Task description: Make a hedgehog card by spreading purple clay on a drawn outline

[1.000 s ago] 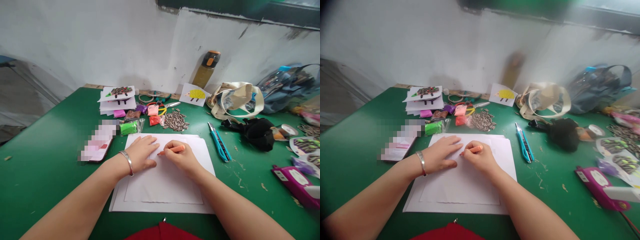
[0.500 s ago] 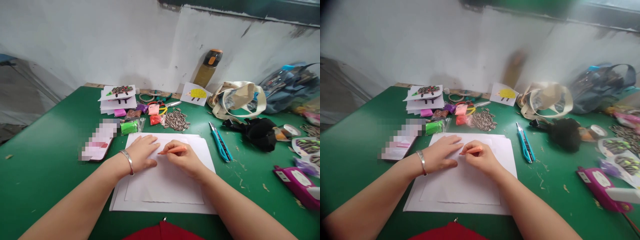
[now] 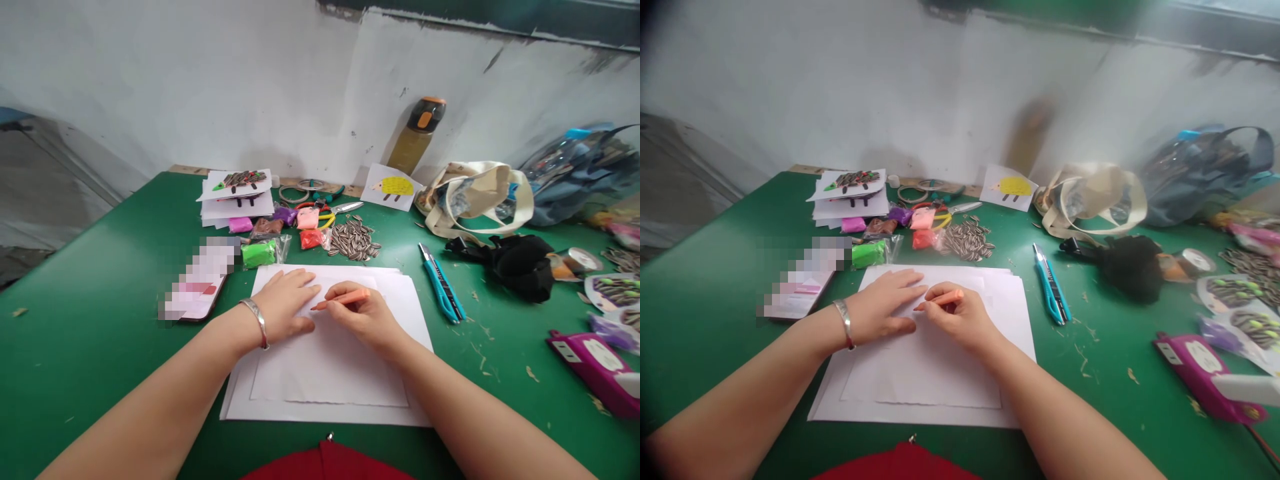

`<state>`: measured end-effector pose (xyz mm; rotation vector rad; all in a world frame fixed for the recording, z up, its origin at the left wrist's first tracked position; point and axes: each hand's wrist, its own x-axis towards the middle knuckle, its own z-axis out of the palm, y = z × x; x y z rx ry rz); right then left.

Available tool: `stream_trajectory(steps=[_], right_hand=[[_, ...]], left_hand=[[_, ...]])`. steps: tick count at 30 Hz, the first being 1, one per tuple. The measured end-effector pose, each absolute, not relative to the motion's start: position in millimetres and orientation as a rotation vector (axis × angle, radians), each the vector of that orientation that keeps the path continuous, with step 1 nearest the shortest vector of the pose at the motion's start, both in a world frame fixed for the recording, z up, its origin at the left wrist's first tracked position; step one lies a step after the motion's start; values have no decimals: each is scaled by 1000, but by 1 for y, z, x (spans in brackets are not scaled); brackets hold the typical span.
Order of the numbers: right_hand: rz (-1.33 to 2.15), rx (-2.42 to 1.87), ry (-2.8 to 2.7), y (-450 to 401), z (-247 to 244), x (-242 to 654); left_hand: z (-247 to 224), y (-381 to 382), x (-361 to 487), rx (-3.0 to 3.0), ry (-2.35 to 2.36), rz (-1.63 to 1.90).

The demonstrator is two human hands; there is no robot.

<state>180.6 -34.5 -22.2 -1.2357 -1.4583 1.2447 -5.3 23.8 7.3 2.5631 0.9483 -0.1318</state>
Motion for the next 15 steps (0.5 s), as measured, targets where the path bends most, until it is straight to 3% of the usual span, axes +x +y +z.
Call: stream_trajectory(steps=[15], right_hand=[[1125, -1386, -1502, -34, -17, 179]], left_hand=[[7, 24, -5, 2580, 971, -167]])
